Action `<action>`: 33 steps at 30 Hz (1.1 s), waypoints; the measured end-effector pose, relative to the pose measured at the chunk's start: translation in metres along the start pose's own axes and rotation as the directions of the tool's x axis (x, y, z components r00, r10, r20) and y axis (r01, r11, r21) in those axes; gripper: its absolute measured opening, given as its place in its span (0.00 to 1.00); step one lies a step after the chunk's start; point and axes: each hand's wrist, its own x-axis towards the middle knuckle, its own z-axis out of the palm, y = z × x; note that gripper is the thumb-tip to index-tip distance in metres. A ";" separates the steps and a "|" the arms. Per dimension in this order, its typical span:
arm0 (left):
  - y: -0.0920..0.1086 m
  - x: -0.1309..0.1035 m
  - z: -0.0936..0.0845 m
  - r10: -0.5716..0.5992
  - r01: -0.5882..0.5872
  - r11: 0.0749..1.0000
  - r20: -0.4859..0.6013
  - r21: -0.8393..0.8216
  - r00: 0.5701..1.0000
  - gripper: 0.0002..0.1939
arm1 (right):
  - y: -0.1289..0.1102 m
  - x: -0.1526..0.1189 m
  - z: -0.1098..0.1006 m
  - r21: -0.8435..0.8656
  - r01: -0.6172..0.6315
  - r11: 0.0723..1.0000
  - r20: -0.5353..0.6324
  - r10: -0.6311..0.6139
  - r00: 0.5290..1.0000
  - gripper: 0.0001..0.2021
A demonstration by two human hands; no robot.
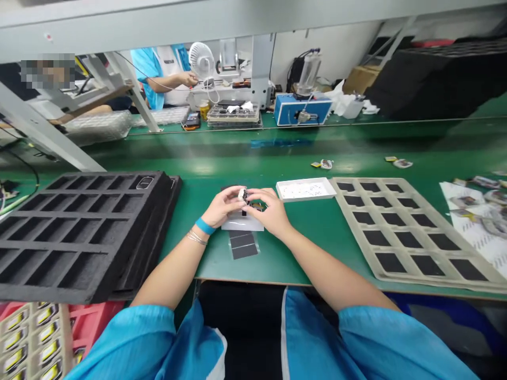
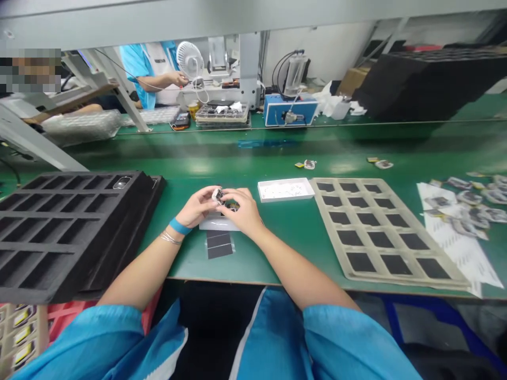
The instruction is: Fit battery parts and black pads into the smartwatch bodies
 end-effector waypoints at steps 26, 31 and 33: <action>-0.014 -0.008 0.003 0.189 -0.184 0.980 -0.062 0.072 0.980 0.29 | 0.007 -0.003 -0.003 -0.137 0.075 0.988 0.013 -0.074 0.997 0.06; -0.015 -0.008 0.004 0.185 -0.179 0.981 -0.075 0.081 0.980 0.30 | 0.010 -0.003 -0.003 -0.112 0.089 0.990 0.009 -0.088 0.996 0.06; -0.015 -0.008 0.004 0.183 -0.175 0.980 -0.086 0.093 0.979 0.31 | 0.010 -0.003 -0.003 -0.100 0.083 0.991 0.008 -0.083 0.997 0.06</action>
